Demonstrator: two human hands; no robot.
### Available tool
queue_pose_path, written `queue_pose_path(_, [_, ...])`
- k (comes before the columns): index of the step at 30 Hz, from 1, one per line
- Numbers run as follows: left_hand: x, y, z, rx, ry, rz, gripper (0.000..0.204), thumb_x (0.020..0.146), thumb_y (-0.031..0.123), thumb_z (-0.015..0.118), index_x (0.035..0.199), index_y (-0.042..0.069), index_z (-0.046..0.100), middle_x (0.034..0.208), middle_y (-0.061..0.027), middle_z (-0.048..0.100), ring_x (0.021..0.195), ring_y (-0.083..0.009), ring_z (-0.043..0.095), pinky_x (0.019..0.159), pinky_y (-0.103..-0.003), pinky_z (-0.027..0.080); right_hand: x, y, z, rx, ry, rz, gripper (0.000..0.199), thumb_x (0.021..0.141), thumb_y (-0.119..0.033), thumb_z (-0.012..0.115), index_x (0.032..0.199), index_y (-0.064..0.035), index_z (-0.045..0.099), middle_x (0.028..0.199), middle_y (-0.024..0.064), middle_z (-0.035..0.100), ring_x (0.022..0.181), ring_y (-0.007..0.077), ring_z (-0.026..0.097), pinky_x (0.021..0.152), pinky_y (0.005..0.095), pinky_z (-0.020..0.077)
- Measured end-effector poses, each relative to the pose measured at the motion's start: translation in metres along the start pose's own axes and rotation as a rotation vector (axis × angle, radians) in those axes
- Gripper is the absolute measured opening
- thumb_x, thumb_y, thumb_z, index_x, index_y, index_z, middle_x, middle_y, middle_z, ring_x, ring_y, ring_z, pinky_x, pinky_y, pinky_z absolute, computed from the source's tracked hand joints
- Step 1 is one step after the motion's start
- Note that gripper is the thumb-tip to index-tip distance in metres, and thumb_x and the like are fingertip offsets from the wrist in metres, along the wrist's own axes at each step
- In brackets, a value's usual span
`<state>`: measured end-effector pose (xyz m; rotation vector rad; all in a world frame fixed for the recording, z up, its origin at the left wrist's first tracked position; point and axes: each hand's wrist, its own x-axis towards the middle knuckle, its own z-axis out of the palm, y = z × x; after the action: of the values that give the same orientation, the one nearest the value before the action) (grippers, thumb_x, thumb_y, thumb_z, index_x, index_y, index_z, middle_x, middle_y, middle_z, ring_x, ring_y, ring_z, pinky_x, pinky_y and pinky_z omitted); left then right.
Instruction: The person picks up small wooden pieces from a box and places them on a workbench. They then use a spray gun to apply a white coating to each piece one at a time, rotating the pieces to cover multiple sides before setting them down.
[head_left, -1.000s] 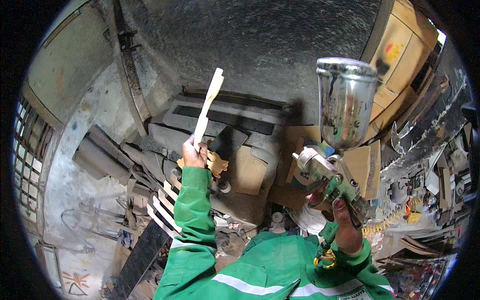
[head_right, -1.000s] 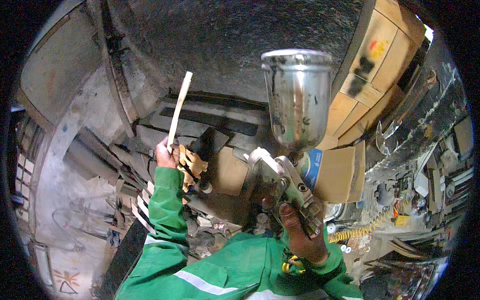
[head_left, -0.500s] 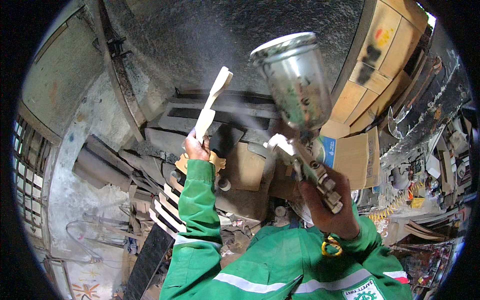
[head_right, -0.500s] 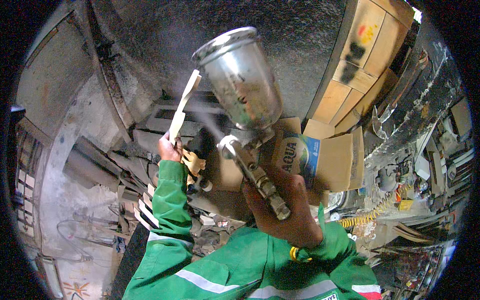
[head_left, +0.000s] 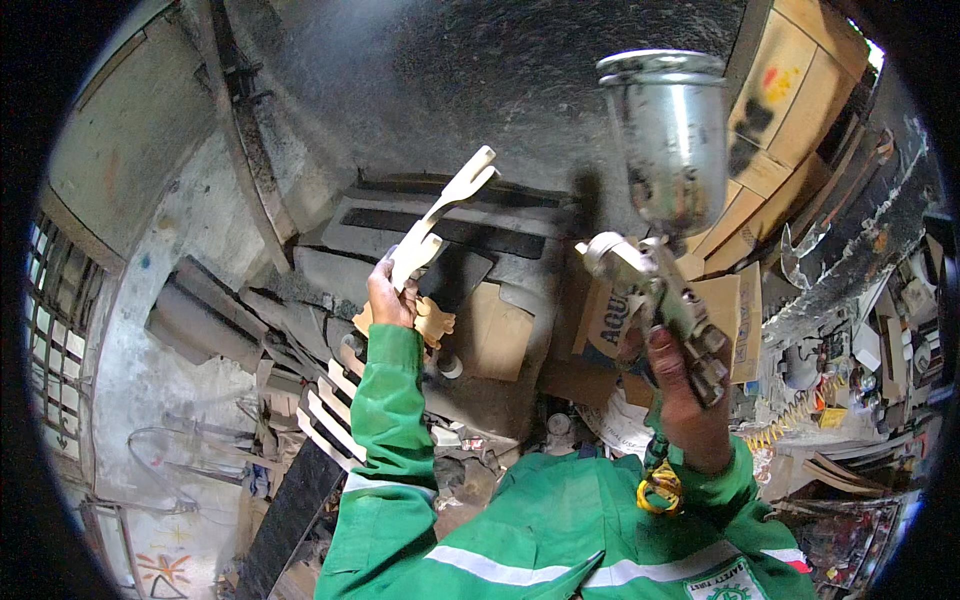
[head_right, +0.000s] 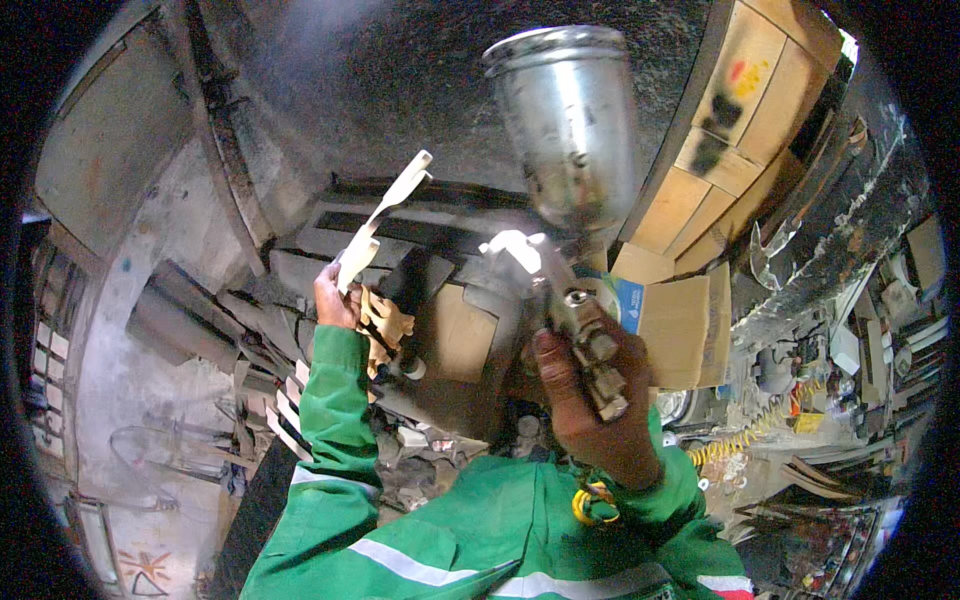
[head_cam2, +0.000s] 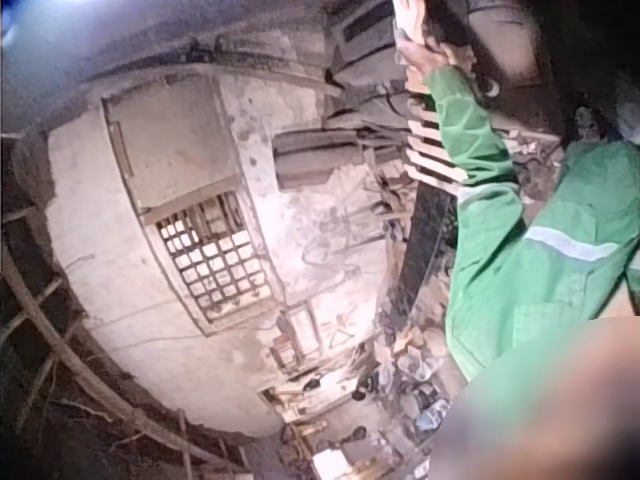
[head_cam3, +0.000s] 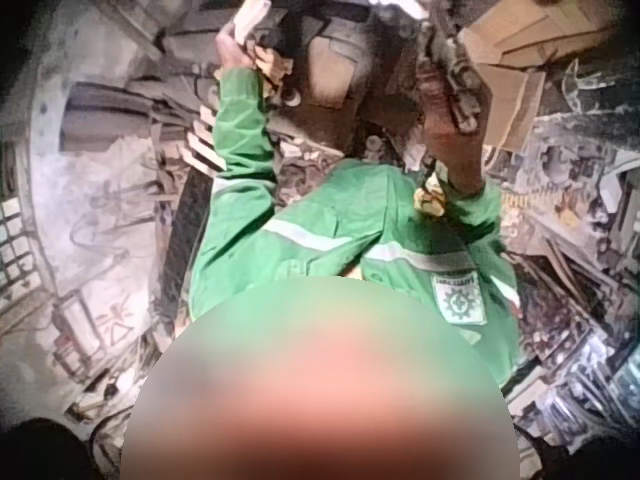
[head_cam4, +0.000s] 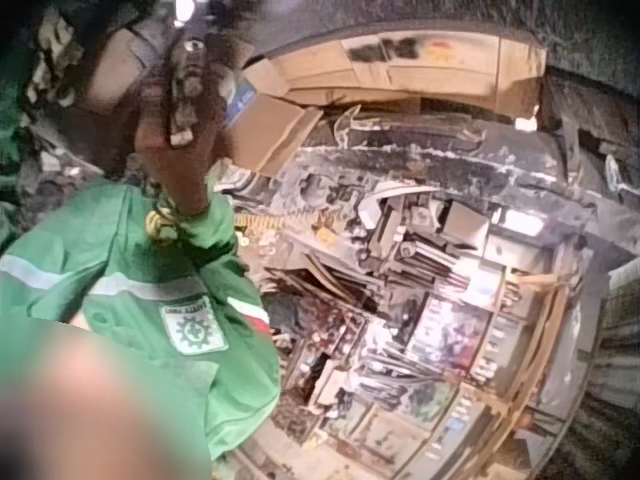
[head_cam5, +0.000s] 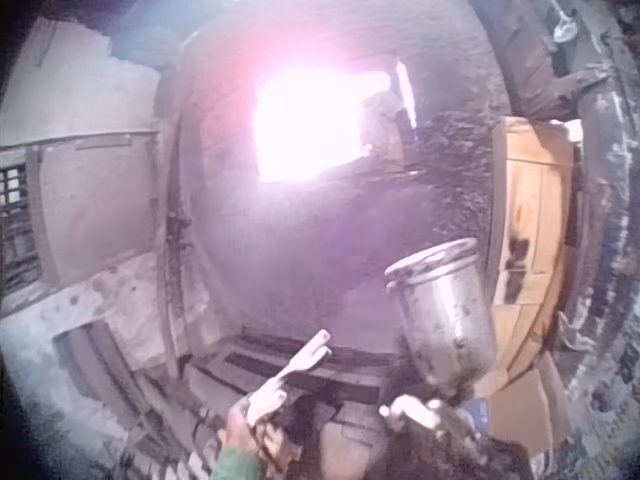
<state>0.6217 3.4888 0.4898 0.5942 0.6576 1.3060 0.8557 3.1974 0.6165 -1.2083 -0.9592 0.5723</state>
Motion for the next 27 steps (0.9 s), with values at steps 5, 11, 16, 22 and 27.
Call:
queue_pose_path(5, [-0.002,0.005,0.013,-0.030,-0.046,0.013,0.032,0.088,0.010,0.036,0.115,-0.003,0.046,0.095,-0.0163,0.060,0.055,-0.0147,0.057,0.044,-0.018,0.047,-0.013,0.030,0.016,-0.193,-0.056,-0.099,0.037,0.075,-0.010,0.072,0.105,0.0013,0.052,0.091,0.0108,0.059,0.081,0.0180,0.059,0.073,0.0312,0.0472])
queue_pose_path(11, [0.012,0.010,0.002,-0.104,-0.041,0.017,0.029,0.088,0.009,0.048,0.115,-0.003,0.048,0.100,-0.0128,0.061,0.063,-0.0141,0.061,0.042,-0.016,0.045,-0.026,0.033,-0.005,0.250,-0.220,0.252,0.030,0.085,-0.004,0.060,0.113,-0.0010,0.051,0.105,0.0087,0.059,0.095,0.0166,0.056,0.081,0.0306,0.0456])
queue_pose_path(16, [0.031,0.030,-0.031,-0.006,-0.072,-0.022,0.021,0.088,0.013,0.050,0.099,-0.003,0.059,0.083,-0.0088,0.064,0.057,-0.0083,0.058,0.036,-0.012,0.037,-0.024,0.015,-0.036,0.204,-0.211,0.281,0.034,0.091,-0.019,0.049,0.119,0.0010,0.048,0.110,0.0120,0.058,0.099,0.0202,0.056,0.087,0.0318,0.0436])
queue_pose_path(22, [0.046,0.035,-0.040,0.094,-0.089,-0.092,0.023,0.088,0.014,0.048,0.102,-0.003,0.057,0.083,-0.0092,0.064,0.053,-0.0073,0.055,0.034,-0.012,0.034,-0.032,0.002,-0.053,0.002,-0.111,0.159,0.041,0.090,-0.030,0.047,0.112,0.0034,0.049,0.093,0.0127,0.059,0.084,0.0218,0.057,0.077,0.0341,0.0449])
queue_pose_path(27, [0.055,0.023,-0.027,0.123,-0.161,-0.095,0.023,0.089,0.012,0.047,0.103,-0.004,0.056,0.087,-0.0113,0.064,0.057,-0.0099,0.059,0.034,-0.012,0.037,-0.033,0.005,-0.050,-0.470,-0.069,-0.106,0.044,0.078,-0.011,0.067,0.114,0.0046,0.049,0.099,0.0153,0.061,0.080,0.0213,0.061,0.070,0.0328,0.0489])
